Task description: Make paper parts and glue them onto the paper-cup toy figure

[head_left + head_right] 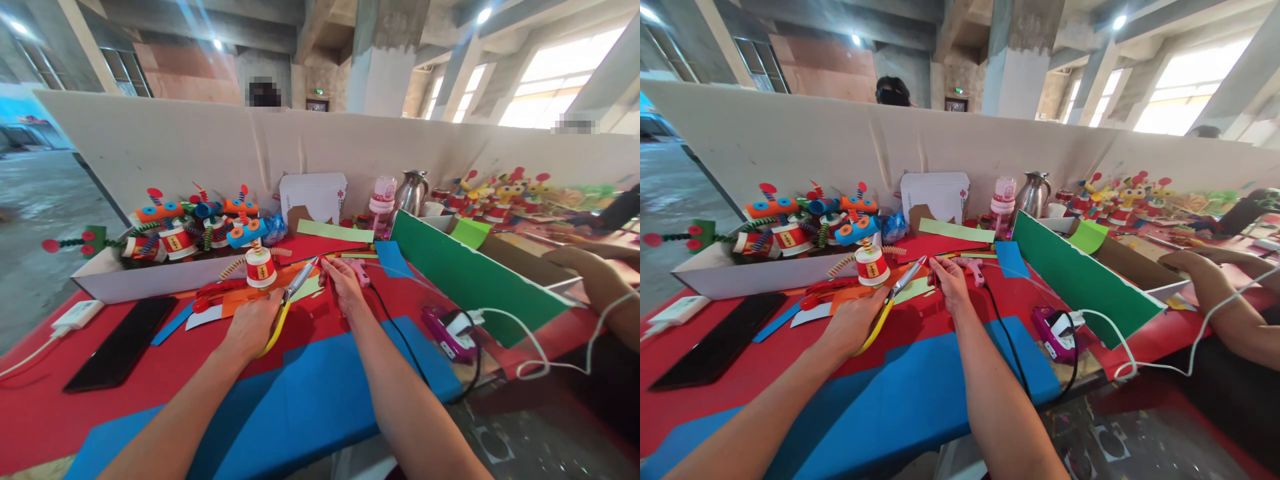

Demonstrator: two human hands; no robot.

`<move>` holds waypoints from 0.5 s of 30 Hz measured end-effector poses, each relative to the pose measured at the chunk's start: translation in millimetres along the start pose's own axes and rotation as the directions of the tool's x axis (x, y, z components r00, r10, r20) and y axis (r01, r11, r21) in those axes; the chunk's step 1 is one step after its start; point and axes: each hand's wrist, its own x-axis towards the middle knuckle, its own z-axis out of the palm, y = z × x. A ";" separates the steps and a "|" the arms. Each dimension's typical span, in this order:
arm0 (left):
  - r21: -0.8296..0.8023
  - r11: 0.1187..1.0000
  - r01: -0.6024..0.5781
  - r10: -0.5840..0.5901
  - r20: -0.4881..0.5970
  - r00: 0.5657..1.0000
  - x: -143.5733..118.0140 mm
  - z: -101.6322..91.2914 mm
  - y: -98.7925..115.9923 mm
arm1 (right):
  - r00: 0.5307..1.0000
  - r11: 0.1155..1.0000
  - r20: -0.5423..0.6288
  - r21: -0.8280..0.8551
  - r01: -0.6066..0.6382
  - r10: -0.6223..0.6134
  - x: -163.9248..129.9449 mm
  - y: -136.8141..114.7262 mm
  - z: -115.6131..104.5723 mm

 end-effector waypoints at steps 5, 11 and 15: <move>0.006 1.000 0.001 -0.002 0.020 1.000 0.4 -0.1 -0.5 | 1.000 1.000 -0.003 0.011 -0.002 0.002 0.7 1.7 -1.8; -0.002 1.000 -0.001 0.001 0.000 1.000 0.0 1.2 -0.4 | 0.999 0.997 -0.048 0.075 -0.013 0.016 -0.1 1.1 -0.2; -0.003 1.000 -0.018 0.018 -0.010 1.000 0.0 2.2 0.2 | 0.999 0.991 -0.038 0.135 -0.013 0.018 -0.4 0.1 2.3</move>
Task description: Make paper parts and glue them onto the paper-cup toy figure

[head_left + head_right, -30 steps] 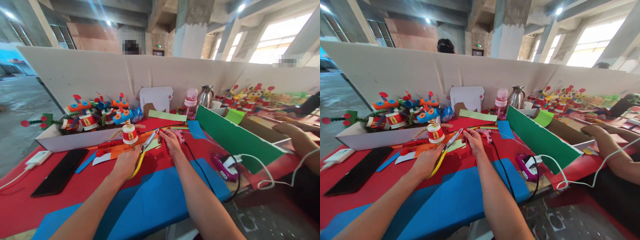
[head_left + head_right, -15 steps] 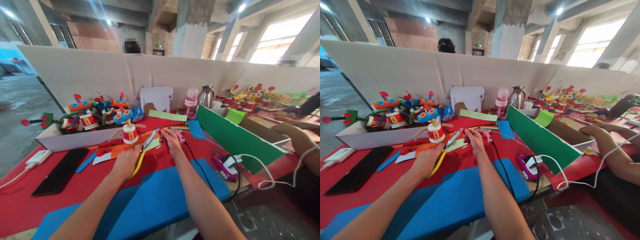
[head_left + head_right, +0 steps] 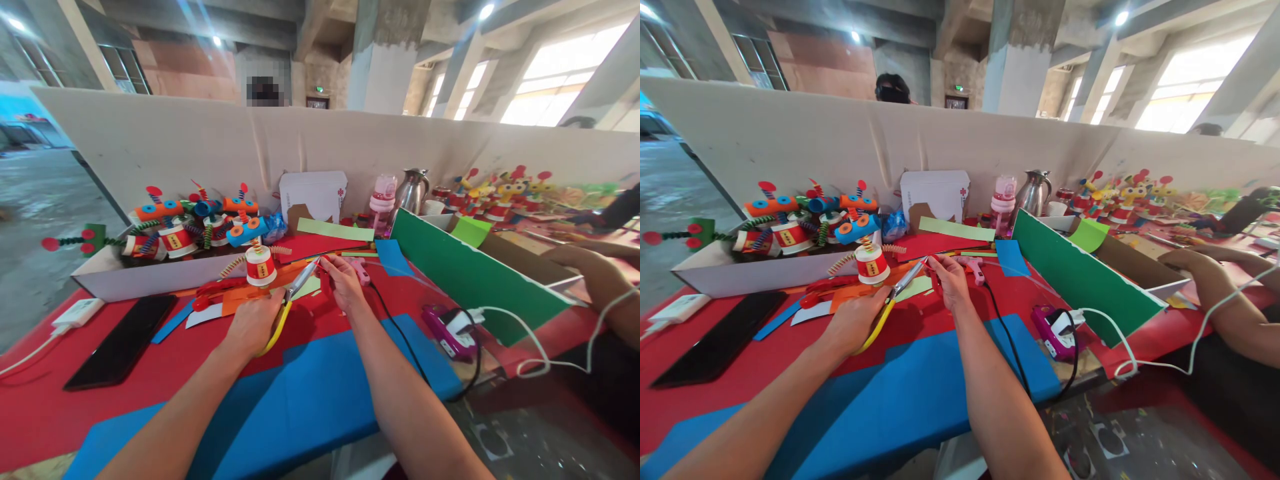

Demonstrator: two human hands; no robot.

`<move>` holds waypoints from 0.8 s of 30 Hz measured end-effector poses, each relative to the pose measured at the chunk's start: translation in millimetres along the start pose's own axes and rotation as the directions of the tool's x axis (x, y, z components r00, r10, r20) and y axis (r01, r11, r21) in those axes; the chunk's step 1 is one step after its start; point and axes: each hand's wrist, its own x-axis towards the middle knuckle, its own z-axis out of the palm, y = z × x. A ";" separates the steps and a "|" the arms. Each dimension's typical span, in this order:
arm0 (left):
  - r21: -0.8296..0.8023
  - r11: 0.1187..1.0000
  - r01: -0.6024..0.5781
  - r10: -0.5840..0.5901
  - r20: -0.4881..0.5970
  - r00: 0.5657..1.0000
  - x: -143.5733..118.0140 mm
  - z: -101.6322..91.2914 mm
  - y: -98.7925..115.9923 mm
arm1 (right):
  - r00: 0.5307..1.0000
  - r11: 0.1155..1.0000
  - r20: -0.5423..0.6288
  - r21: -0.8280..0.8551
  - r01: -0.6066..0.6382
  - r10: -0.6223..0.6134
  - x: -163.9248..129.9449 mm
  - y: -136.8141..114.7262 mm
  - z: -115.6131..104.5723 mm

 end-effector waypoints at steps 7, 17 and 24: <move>0.007 1.000 -0.003 0.003 0.000 1.000 0.0 -0.8 -0.5 | 0.999 0.997 0.003 -0.062 0.047 -0.047 2.7 1.7 -1.2; 0.025 1.000 0.006 -0.006 -0.004 1.000 0.3 -0.4 -0.8 | 1.000 0.998 -0.005 -0.063 0.007 -0.008 1.5 -0.3 -1.2; 0.018 1.000 0.015 -0.014 -0.016 1.000 0.6 0.8 -1.3 | 0.999 0.993 0.042 -0.116 0.008 -0.003 0.2 -0.3 -1.4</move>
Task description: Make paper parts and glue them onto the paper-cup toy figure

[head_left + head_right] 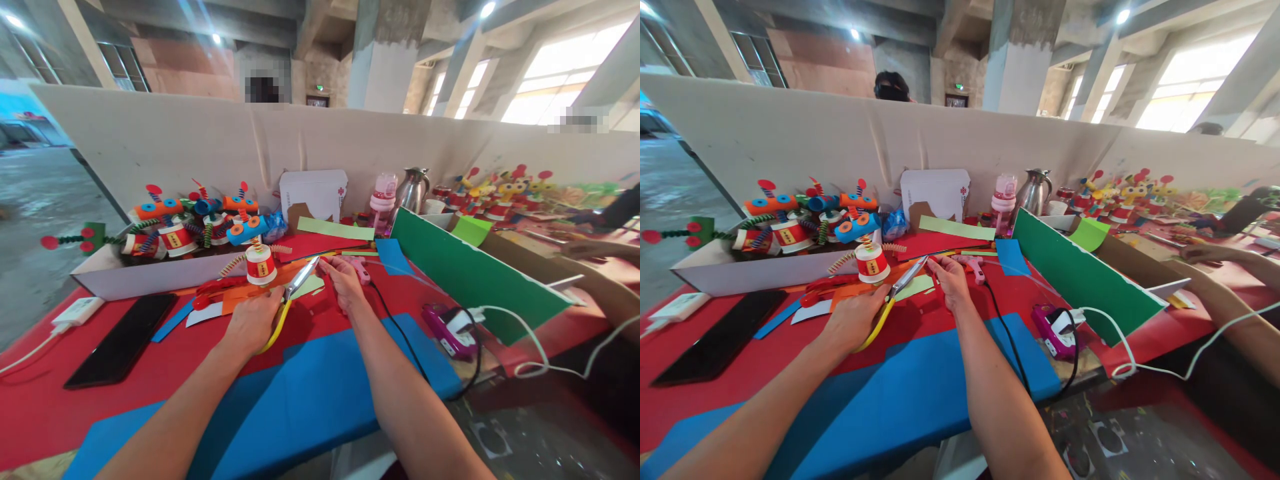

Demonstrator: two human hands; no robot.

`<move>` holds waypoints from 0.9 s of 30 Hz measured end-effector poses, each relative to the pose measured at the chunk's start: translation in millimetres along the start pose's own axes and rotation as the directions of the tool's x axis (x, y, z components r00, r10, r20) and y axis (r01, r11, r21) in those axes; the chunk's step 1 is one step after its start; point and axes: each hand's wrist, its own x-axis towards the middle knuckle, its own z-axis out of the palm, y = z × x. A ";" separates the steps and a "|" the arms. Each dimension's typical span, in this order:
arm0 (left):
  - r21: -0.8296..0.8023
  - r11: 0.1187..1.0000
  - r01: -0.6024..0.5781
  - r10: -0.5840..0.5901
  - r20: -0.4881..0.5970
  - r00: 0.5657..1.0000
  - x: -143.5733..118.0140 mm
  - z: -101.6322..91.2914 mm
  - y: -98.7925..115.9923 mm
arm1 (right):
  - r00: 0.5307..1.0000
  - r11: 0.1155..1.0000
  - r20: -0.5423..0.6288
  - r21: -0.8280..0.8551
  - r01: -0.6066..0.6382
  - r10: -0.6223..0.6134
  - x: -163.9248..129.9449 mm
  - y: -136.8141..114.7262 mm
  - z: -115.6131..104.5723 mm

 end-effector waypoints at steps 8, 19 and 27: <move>0.018 1.000 -0.007 0.006 0.017 1.000 -0.7 -1.7 0.3 | 1.000 1.000 -0.002 0.011 -0.015 0.015 0.1 0.3 0.2; 0.031 0.999 -0.027 0.028 -0.012 1.000 -1.5 -1.3 -1.3 | 1.000 1.000 0.014 -0.016 0.007 -0.007 -0.8 -3.4 0.7; 0.027 0.999 -0.019 0.019 0.016 1.000 -1.7 -6.4 -0.5 | 0.999 1.000 -0.040 -0.003 0.003 -0.004 0.2 -3.7 -0.7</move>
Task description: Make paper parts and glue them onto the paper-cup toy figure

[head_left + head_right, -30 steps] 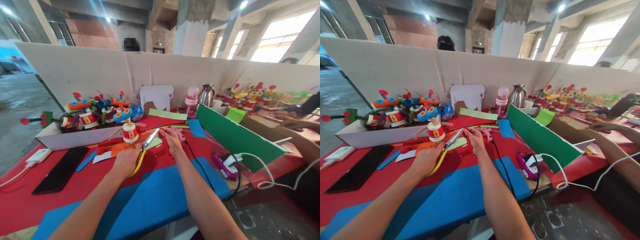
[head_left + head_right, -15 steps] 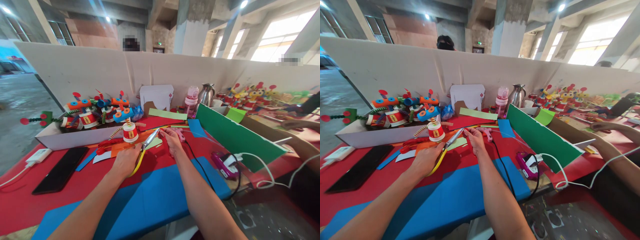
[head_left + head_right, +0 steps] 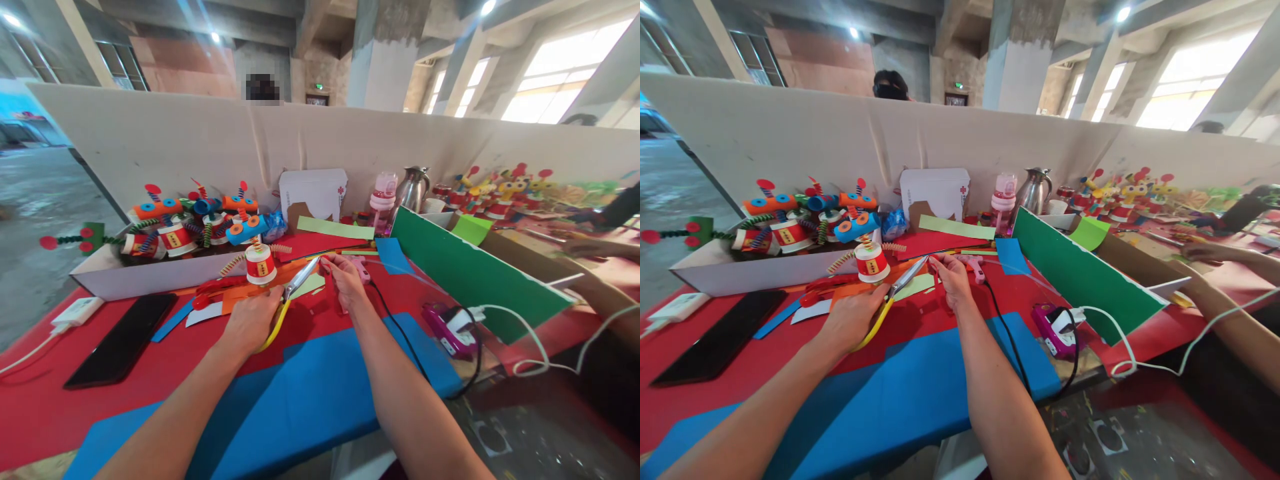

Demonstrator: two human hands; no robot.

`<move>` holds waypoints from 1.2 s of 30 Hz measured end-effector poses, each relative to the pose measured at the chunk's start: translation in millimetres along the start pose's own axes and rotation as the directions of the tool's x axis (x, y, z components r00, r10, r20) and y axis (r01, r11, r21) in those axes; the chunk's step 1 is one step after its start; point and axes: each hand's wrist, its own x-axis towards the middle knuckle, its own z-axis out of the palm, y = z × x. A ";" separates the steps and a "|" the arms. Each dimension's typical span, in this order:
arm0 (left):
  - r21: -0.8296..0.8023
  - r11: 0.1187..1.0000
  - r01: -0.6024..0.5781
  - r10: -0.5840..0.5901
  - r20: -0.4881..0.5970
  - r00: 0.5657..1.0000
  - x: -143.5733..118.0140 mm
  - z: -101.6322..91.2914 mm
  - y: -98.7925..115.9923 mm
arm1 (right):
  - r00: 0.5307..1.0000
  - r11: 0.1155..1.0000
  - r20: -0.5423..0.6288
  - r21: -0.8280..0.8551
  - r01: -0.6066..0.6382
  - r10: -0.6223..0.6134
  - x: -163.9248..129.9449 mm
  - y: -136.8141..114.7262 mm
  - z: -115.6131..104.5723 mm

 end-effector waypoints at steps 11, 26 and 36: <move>-0.010 1.000 0.005 -0.006 -0.030 1.000 0.4 2.3 -0.8 | 1.000 1.000 0.009 -0.014 -0.013 0.013 -0.9 -2.6 0.5; -0.005 1.000 0.005 -0.005 -0.021 1.000 0.5 2.3 -1.0 | 0.998 0.997 0.053 -0.072 0.039 -0.035 -1.7 -1.0 -0.6; 0.000 1.000 0.008 -0.008 -0.006 1.000 0.6 1.9 -0.9 | 0.997 0.996 0.059 -0.079 0.044 -0.039 -0.1 0.9 -1.1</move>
